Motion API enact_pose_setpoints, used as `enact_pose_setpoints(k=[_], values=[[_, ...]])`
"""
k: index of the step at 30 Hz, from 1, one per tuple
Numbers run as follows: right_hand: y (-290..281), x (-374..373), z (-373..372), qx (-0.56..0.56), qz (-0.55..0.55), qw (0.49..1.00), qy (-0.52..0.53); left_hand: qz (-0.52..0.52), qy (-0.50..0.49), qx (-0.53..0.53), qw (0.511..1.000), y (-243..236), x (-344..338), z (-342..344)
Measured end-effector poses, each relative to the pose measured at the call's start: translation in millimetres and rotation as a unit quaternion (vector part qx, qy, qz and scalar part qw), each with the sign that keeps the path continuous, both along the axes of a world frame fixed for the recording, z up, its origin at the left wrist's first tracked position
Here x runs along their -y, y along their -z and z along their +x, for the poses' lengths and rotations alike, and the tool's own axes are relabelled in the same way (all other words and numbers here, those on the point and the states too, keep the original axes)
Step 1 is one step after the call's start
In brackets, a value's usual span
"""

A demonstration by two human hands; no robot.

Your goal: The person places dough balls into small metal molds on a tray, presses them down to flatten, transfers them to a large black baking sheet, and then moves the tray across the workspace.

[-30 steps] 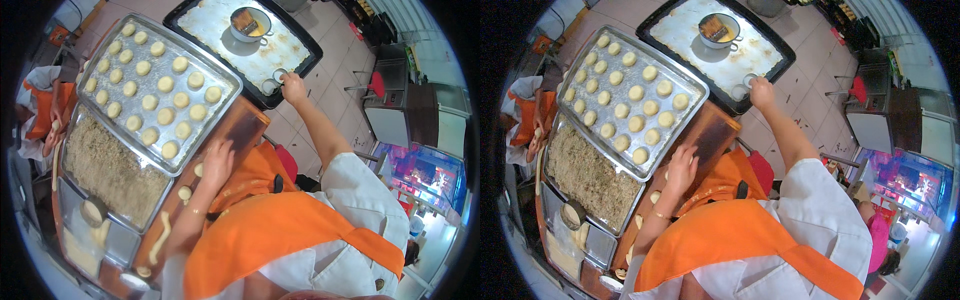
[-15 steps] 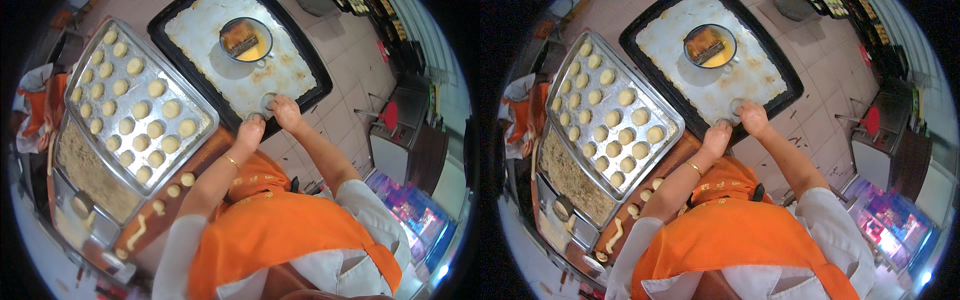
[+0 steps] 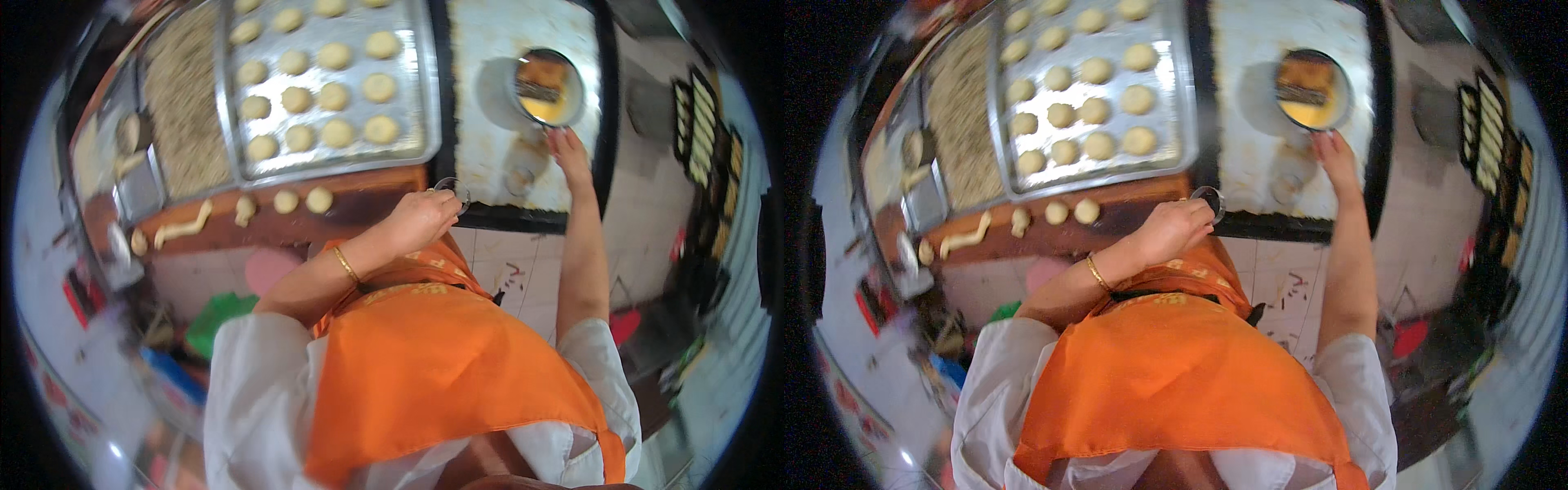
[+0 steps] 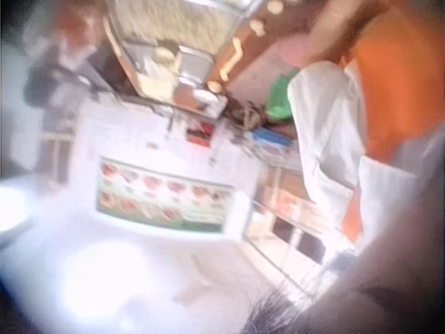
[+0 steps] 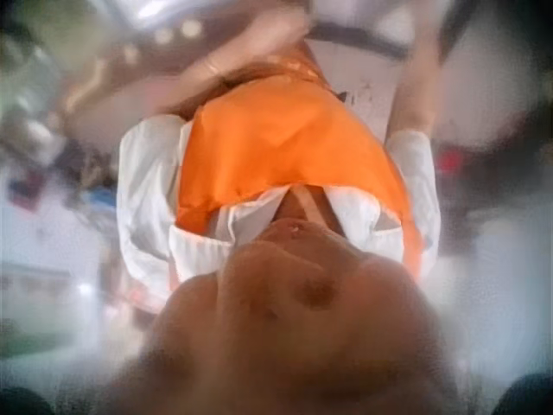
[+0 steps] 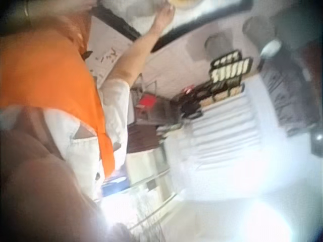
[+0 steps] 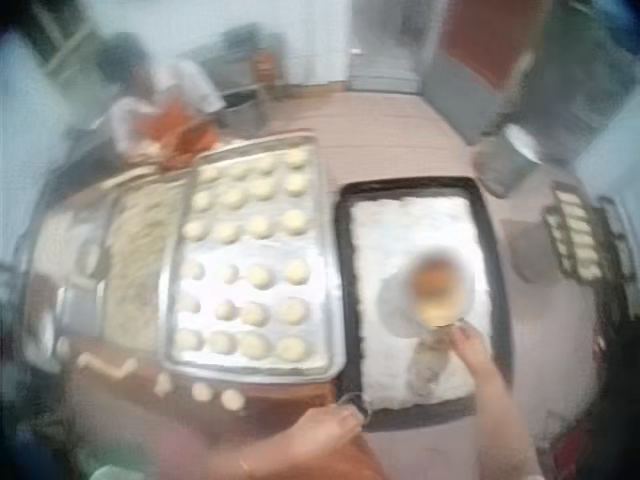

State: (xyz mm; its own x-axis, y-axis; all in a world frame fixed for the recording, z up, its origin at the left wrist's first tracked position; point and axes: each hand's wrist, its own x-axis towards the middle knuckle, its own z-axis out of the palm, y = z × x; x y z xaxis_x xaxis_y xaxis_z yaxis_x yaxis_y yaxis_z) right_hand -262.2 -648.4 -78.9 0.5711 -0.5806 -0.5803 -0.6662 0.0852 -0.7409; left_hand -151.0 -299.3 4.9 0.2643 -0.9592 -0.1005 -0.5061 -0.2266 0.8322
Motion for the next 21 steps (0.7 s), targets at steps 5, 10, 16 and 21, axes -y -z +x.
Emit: enact_pose_setpoints(k=[5,10,16,21], values=[[11.2,-10.3,-14.3,0.105,0.059,0.993,0.021,0.051,-0.177,0.000,0.983,-15.2,-82.0,6.4],[-22.0,-60.6,-45.4,0.097,0.032,0.994,0.029,0.100,-0.302,0.011,0.948,-16.4,-148.6,-8.9],[-89.5,-130.3,-89.2,0.111,0.040,0.989,-0.084,0.083,-0.389,-0.004,0.917,-12.2,-208.7,-28.6],[-114.2,-230.4,-44.5,0.092,-0.077,0.934,-0.336,0.088,-0.452,0.029,0.887,-7.6,-286.6,-50.0]])
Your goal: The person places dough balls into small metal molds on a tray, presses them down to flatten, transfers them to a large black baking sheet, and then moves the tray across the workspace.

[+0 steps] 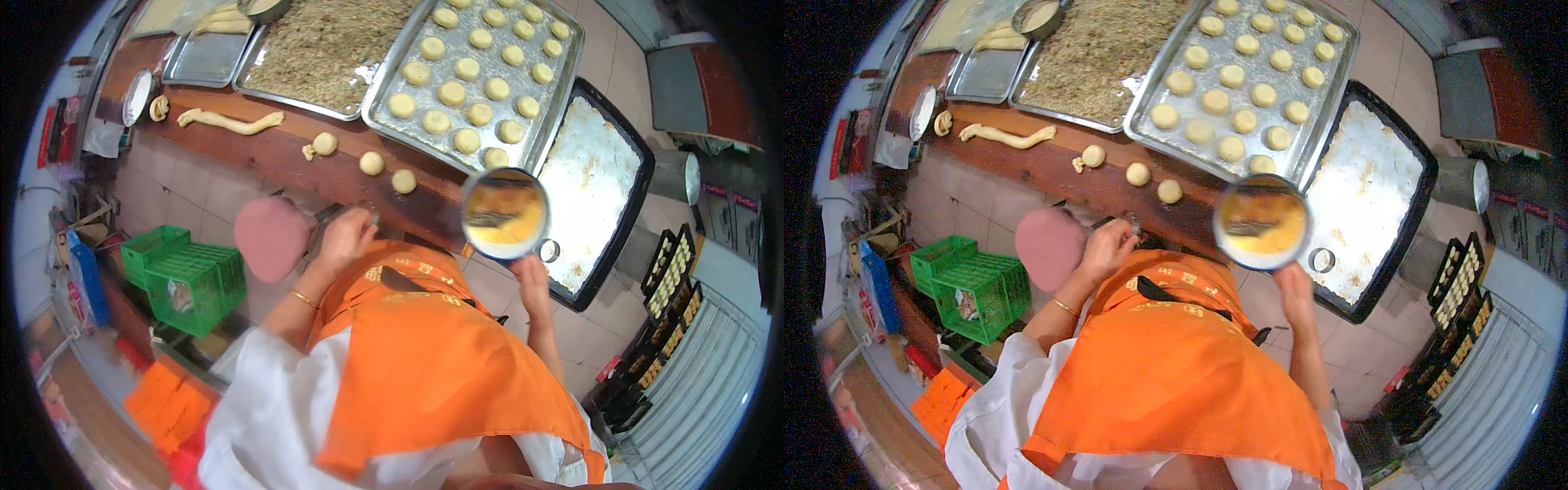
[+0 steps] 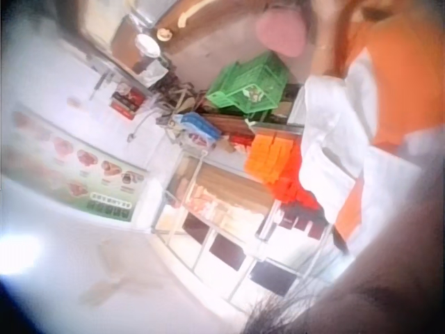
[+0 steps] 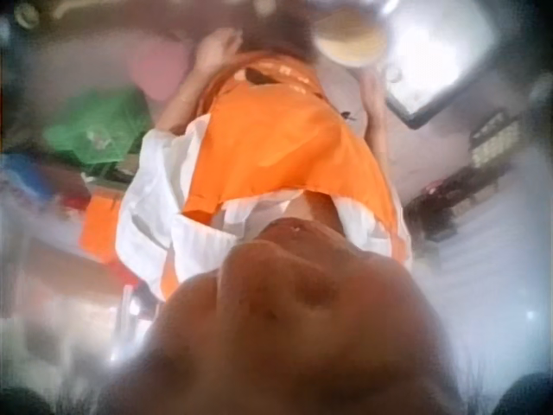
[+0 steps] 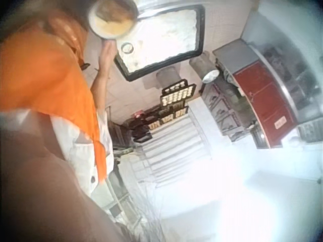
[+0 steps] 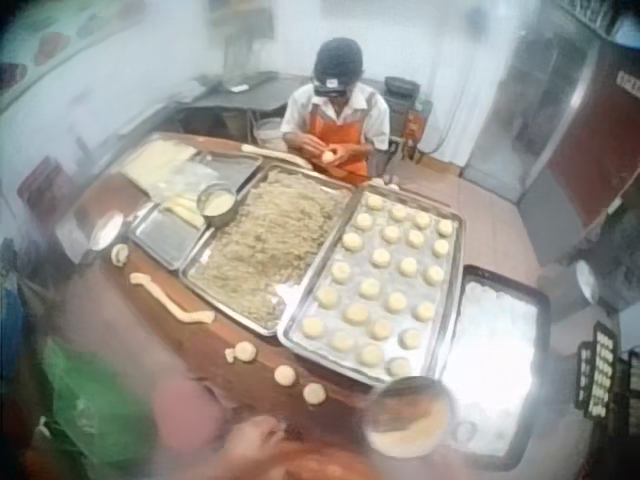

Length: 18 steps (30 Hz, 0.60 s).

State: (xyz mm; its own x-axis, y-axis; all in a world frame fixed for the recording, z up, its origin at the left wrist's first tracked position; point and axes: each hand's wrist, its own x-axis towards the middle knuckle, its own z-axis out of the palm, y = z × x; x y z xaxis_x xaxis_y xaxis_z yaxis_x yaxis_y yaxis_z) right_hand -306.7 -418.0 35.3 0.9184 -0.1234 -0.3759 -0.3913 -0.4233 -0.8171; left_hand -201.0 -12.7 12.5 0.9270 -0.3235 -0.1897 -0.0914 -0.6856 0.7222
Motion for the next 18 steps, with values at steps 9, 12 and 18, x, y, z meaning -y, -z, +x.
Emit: enact_pose_setpoints(k=[9,12,18], values=[[79.3,-277.1,137.1,-0.010,0.174,0.960,-0.221,0.074,-0.185,0.078,0.977,-34.9,-178.5,-59.4],[87.1,-344.4,161.4,-0.029,0.162,0.956,-0.242,0.089,-0.223,0.100,0.966,-41.8,-208.6,-74.7],[131.0,-437.1,181.5,-0.093,0.154,0.960,-0.213,0.058,-0.334,0.071,0.938,-38.4,-243.5,-123.5]])
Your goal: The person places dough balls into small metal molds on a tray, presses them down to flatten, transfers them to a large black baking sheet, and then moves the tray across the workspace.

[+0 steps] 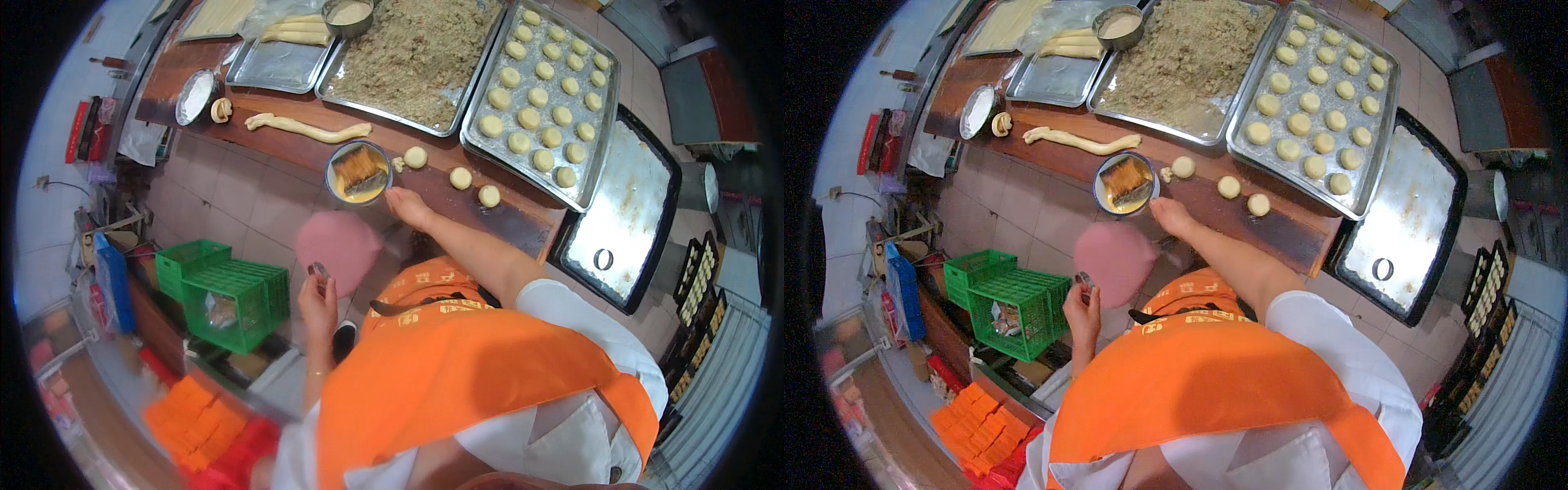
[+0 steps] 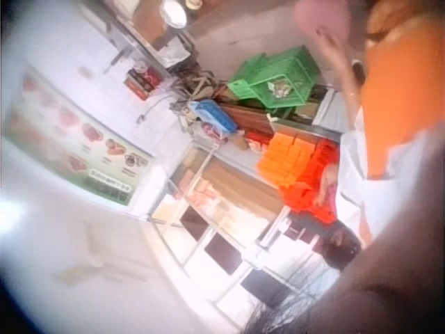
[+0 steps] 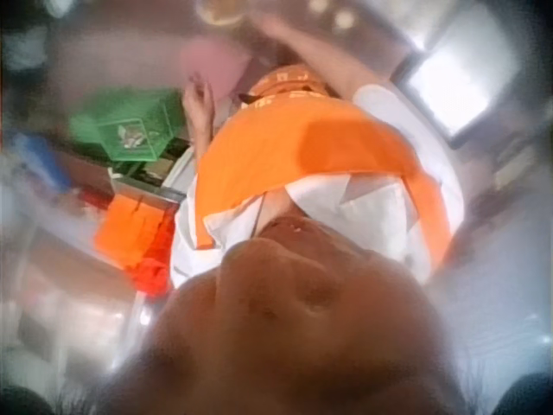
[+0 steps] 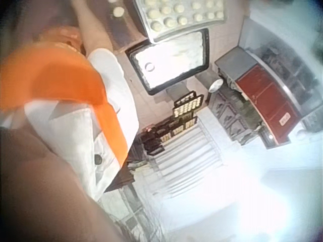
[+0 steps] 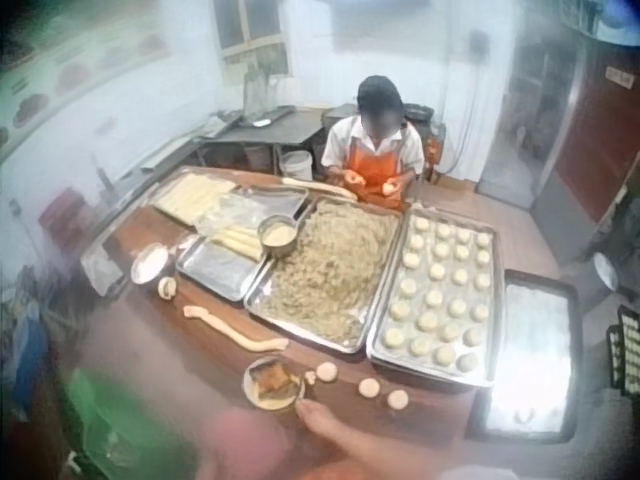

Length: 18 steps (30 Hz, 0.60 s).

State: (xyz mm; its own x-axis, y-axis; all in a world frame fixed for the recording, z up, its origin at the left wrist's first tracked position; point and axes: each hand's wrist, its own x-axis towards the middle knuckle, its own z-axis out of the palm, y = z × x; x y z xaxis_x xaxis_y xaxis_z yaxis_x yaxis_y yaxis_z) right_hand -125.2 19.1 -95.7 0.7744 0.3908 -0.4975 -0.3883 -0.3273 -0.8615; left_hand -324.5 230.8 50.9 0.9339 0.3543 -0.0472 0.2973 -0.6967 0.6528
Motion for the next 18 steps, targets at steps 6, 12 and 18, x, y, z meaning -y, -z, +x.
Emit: enact_pose_setpoints(k=[6,12,18], values=[[38.3,15.5,29.7,0.070,-0.045,0.994,0.065,-0.063,0.003,-0.051,0.997,11.7,14.0,3.5],[-19.4,70.0,3.6,0.040,0.009,0.995,0.095,-0.108,0.130,-0.053,0.984,10.0,48.7,57.9],[-59.8,239.4,-84.7,0.162,-0.131,0.935,0.288,-0.056,0.364,0.017,0.929,-11.6,145.0,173.0]])
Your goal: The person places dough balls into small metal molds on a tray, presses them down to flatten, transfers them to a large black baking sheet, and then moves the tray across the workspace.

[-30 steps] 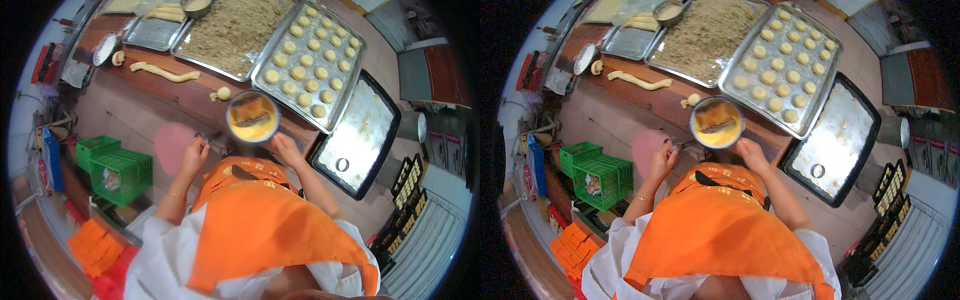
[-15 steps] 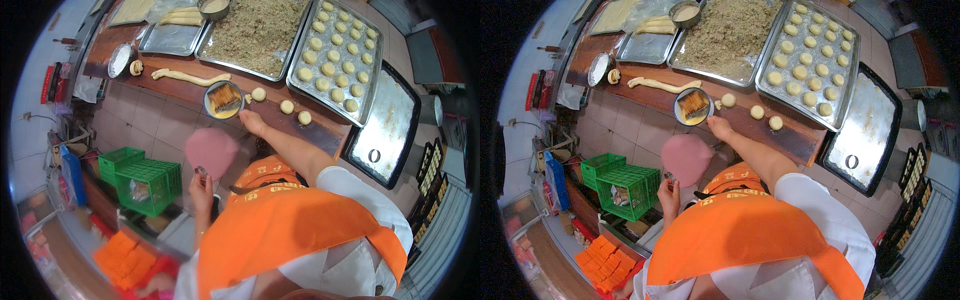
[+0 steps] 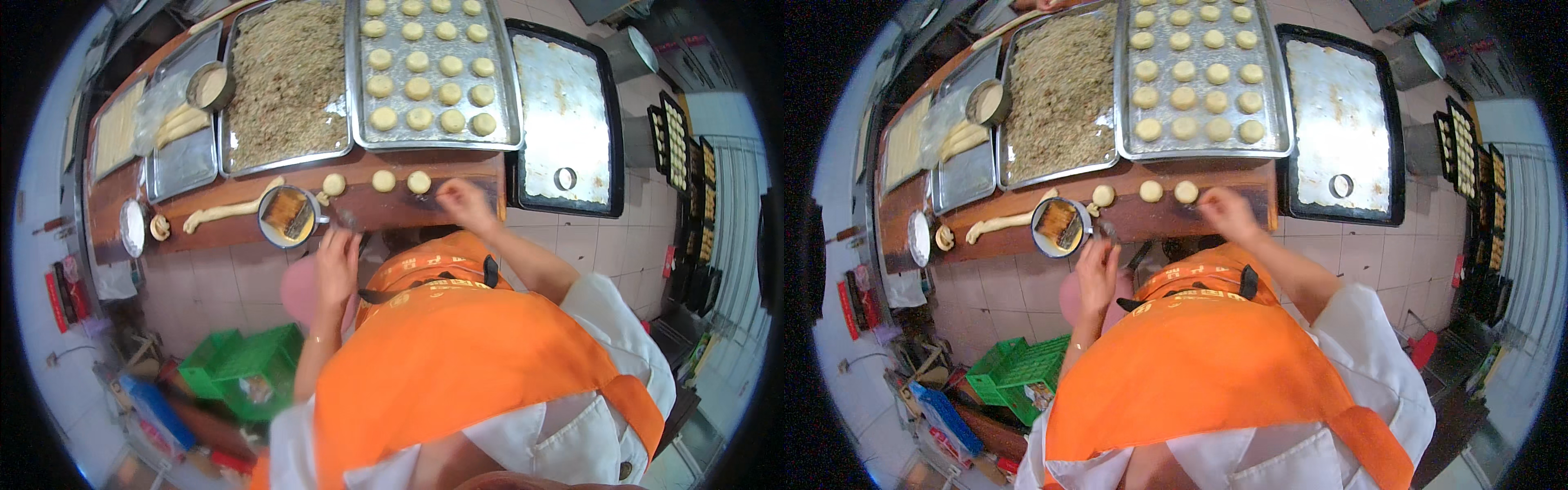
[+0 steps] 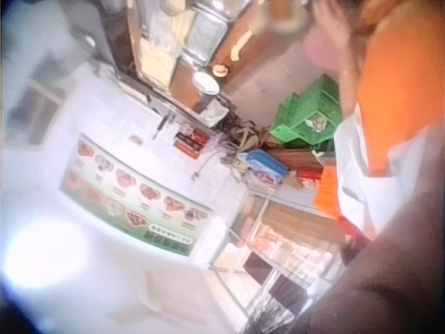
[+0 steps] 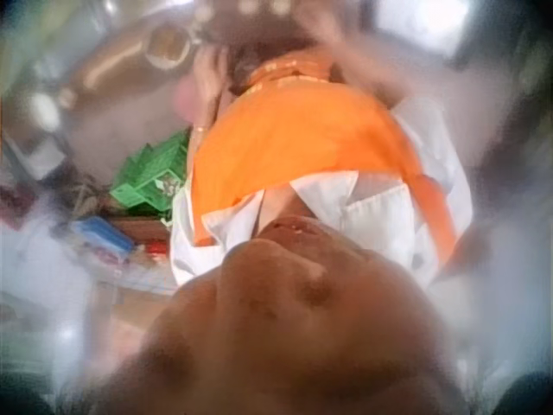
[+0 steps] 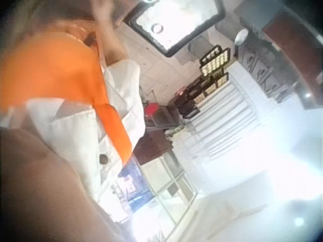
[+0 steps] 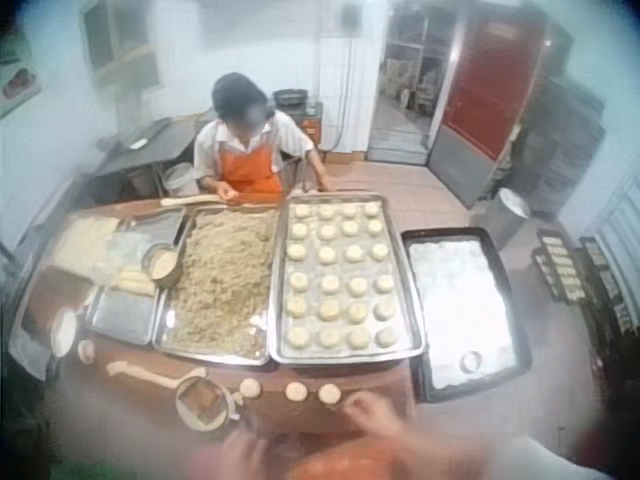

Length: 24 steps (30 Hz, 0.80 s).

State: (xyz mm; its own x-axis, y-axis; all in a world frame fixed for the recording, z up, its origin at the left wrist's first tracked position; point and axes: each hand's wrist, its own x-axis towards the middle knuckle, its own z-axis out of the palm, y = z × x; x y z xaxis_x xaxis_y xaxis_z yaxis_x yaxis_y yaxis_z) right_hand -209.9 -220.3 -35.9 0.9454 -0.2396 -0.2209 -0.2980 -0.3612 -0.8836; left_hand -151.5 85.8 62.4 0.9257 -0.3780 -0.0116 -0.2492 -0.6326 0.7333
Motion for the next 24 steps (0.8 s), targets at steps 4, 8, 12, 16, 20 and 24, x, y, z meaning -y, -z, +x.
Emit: enact_pose_setpoints(k=[4,8,12,16,20,24], values=[[-0.2,137.3,-49.6,0.069,-0.336,0.920,0.190,0.038,0.086,0.147,0.985,4.3,69.9,80.4],[14.6,230.4,-99.5,-0.175,-0.466,0.840,0.216,0.115,0.145,0.166,0.969,36.7,136.7,148.7],[16.1,258.3,-104.2,-0.320,-0.427,0.828,0.171,0.225,0.176,0.150,0.947,64.1,167.2,175.2],[18.7,270.2,-106.6,-0.340,-0.391,0.845,0.135,0.265,0.167,0.135,0.940,76.4,176.4,177.3],[19.1,272.1,-106.7,-0.309,-0.391,0.858,0.123,0.266,0.140,0.142,0.943,86.2,174.4,170.7],[15.9,281.9,-94.6,-0.264,-0.416,0.866,0.092,0.229,0.121,0.165,0.952,86.9,177.2,169.0]])
